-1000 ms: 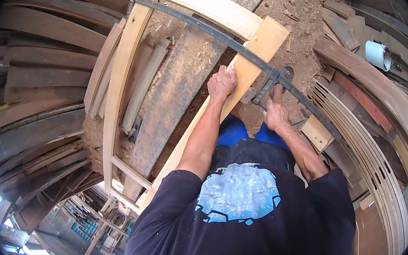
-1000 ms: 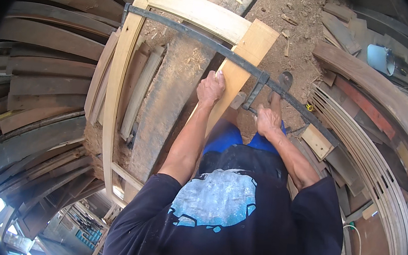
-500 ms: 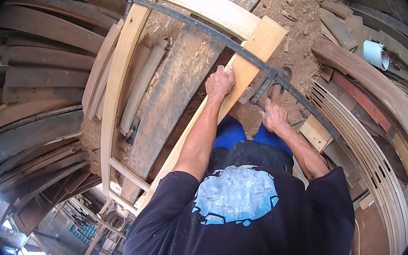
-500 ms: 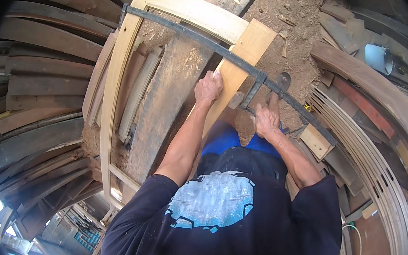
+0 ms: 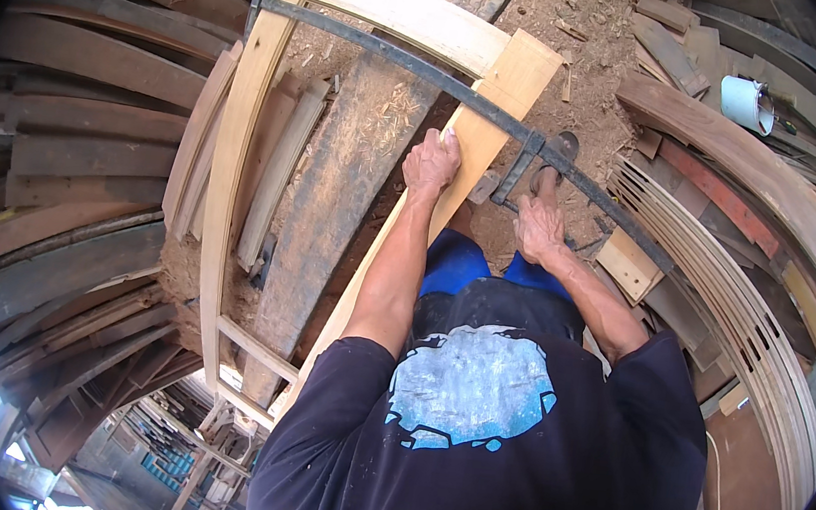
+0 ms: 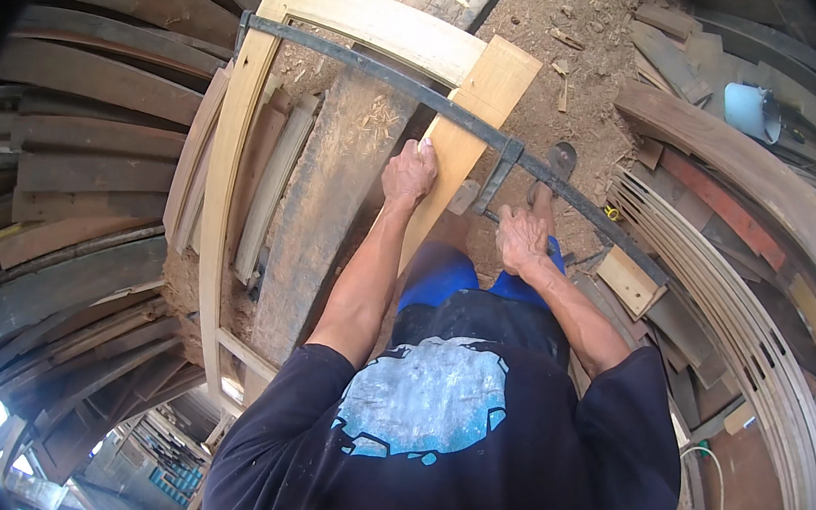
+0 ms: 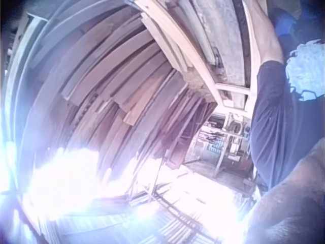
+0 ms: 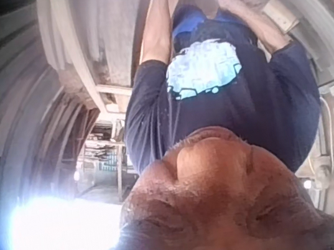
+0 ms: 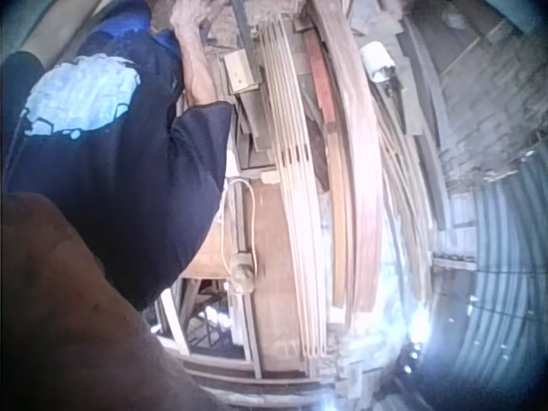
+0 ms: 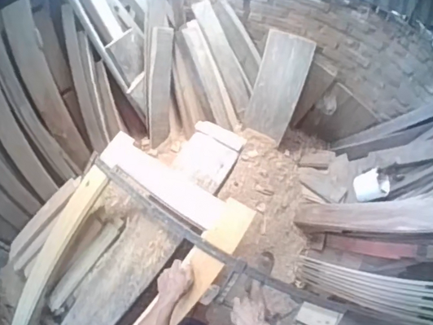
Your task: The person assembles a rectangular wooden frame by joining planks with a hammer and nails. They use a clamp to hold pieces in place, tap joints to align them, and measure the frame with a tape measure to verify dimensions.
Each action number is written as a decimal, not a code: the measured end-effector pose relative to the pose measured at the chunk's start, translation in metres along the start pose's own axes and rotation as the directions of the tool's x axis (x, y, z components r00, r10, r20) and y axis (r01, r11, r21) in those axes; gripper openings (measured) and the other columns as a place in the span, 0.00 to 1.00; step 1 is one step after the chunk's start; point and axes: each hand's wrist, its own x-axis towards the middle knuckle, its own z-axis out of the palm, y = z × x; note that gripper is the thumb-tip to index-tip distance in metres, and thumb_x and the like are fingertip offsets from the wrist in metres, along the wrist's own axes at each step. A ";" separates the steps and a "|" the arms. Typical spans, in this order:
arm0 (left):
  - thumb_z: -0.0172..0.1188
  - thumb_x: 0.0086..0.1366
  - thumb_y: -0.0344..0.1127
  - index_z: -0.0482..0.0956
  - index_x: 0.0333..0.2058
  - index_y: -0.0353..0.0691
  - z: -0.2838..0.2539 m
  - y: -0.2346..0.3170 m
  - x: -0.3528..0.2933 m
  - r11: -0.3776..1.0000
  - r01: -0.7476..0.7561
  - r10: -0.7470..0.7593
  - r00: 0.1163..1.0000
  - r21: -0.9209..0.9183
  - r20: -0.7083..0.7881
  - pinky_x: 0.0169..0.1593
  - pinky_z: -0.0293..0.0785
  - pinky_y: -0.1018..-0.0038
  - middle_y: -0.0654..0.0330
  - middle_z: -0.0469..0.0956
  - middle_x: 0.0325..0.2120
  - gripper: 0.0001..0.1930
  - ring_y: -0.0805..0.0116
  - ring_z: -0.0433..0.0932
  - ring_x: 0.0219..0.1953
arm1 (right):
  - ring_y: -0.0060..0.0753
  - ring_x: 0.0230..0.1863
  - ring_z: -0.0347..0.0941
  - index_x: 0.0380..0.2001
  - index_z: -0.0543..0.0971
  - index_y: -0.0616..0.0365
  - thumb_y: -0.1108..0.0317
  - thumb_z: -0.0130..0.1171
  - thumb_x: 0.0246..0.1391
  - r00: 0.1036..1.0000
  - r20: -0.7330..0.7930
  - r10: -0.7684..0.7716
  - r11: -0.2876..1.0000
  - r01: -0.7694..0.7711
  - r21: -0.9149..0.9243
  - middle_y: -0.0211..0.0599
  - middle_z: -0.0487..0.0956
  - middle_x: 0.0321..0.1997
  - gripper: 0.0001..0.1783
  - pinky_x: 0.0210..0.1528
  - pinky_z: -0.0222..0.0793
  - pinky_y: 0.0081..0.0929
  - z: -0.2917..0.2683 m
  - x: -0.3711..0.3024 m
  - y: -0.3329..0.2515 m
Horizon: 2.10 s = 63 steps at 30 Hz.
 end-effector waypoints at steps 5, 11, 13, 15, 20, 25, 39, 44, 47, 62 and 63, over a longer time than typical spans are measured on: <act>0.43 0.71 0.58 0.77 0.44 0.38 0.003 -0.001 0.004 1.000 0.002 -0.002 1.000 -0.007 -0.012 0.49 0.75 0.45 0.35 0.82 0.37 0.27 0.33 0.80 0.43 | 0.63 0.51 0.77 0.43 0.78 0.65 0.66 0.59 0.45 0.950 0.148 -0.274 0.946 0.238 0.220 0.67 0.80 0.43 0.20 0.55 0.70 0.52 0.003 0.028 0.036; 0.43 0.71 0.57 0.77 0.45 0.40 0.007 0.003 0.006 1.000 -0.003 0.003 1.000 0.001 -0.018 0.49 0.75 0.45 0.36 0.82 0.38 0.26 0.33 0.80 0.44 | 0.58 0.45 0.78 0.41 0.78 0.61 0.65 0.63 0.49 0.976 -0.005 -0.217 0.970 0.215 -0.113 0.56 0.81 0.37 0.17 0.48 0.70 0.53 -0.018 0.015 0.009; 0.43 0.71 0.57 0.77 0.45 0.40 0.007 -0.001 0.005 1.000 -0.011 0.011 1.000 -0.005 -0.009 0.49 0.75 0.45 0.36 0.82 0.38 0.26 0.33 0.80 0.44 | 0.57 0.45 0.76 0.46 0.76 0.60 0.61 0.67 0.49 0.953 -0.156 -0.259 0.965 0.262 0.000 0.54 0.79 0.39 0.23 0.50 0.69 0.51 -0.063 -0.007 -0.008; 0.43 0.71 0.57 0.77 0.45 0.40 0.006 -0.001 0.003 1.000 0.002 -0.002 1.000 0.015 0.007 0.48 0.75 0.45 0.36 0.82 0.38 0.26 0.33 0.80 0.43 | 0.54 0.45 0.73 0.52 0.73 0.59 0.56 0.69 0.51 0.941 -0.226 -0.252 0.950 0.285 0.126 0.50 0.75 0.41 0.29 0.50 0.69 0.49 -0.085 -0.001 -0.001; 0.43 0.71 0.56 0.77 0.43 0.40 0.007 0.003 0.003 1.000 -0.010 0.010 0.999 0.007 -0.044 0.48 0.75 0.44 0.35 0.81 0.37 0.25 0.32 0.80 0.42 | 0.62 0.50 0.74 0.49 0.76 0.59 0.53 0.68 0.52 0.968 -0.165 -0.187 0.961 0.215 0.173 0.60 0.79 0.46 0.27 0.54 0.67 0.53 -0.095 0.052 0.041; 0.43 0.71 0.60 0.77 0.44 0.42 0.002 0.002 0.003 0.998 0.046 -0.044 0.997 0.031 -0.055 0.49 0.75 0.43 0.34 0.82 0.36 0.26 0.32 0.81 0.42 | 0.67 0.55 0.73 0.49 0.76 0.64 0.54 0.59 0.58 0.984 -0.012 -0.179 0.936 0.174 0.304 0.63 0.79 0.50 0.25 0.57 0.67 0.54 -0.071 0.062 0.030; 0.39 0.72 0.65 0.71 0.55 0.40 0.035 -0.039 0.054 0.528 0.164 -0.115 0.986 -0.833 0.121 0.45 0.79 0.55 0.41 0.82 0.39 0.33 0.46 0.83 0.37 | 0.65 0.50 0.76 0.44 0.79 0.63 0.59 0.62 0.54 0.992 -0.065 -0.105 0.934 0.120 0.337 0.63 0.80 0.43 0.20 0.50 0.71 0.50 -0.112 0.056 0.012; 0.36 0.72 0.69 0.71 0.48 0.37 -0.023 -0.012 0.129 -0.005 0.271 -0.111 0.957 -0.963 0.269 0.34 0.79 0.63 0.48 0.82 0.34 0.36 0.59 0.82 0.31 | 0.65 0.44 0.77 0.38 0.79 0.62 0.59 0.59 0.55 0.992 -0.126 -0.003 0.961 0.038 0.274 0.62 0.81 0.36 0.16 0.47 0.71 0.53 -0.092 0.051 0.010; 0.38 0.72 0.69 0.71 0.41 0.41 -0.071 0.008 0.157 -0.311 0.138 -0.239 0.946 -0.940 0.218 0.29 0.75 0.67 0.56 0.79 0.28 0.33 0.64 0.78 0.27 | 0.68 0.42 0.76 0.37 0.80 0.61 0.58 0.59 0.54 0.971 -0.237 0.018 0.965 0.045 0.257 0.62 0.80 0.35 0.16 0.43 0.72 0.52 -0.092 0.043 0.003; 0.58 0.68 0.57 0.73 0.39 0.42 -0.128 0.078 0.126 -0.599 0.168 0.212 0.976 -0.783 0.048 0.48 0.80 0.53 0.53 0.81 0.35 0.21 0.52 0.82 0.39 | 0.47 0.31 0.76 0.34 0.81 0.63 0.56 0.67 0.51 0.970 -0.230 0.075 0.912 0.027 0.410 0.50 0.80 0.26 0.19 0.36 0.69 0.42 -0.143 0.019 0.019; 0.55 0.71 0.56 0.73 0.40 0.42 -0.134 0.089 0.117 -0.577 0.206 0.257 0.964 -0.790 0.064 0.50 0.79 0.50 0.51 0.81 0.37 0.20 0.50 0.82 0.41 | 0.47 0.31 0.76 0.33 0.81 0.64 0.55 0.68 0.51 0.960 -0.261 0.103 0.920 0.007 0.391 0.49 0.79 0.26 0.19 0.36 0.69 0.42 -0.148 0.007 0.028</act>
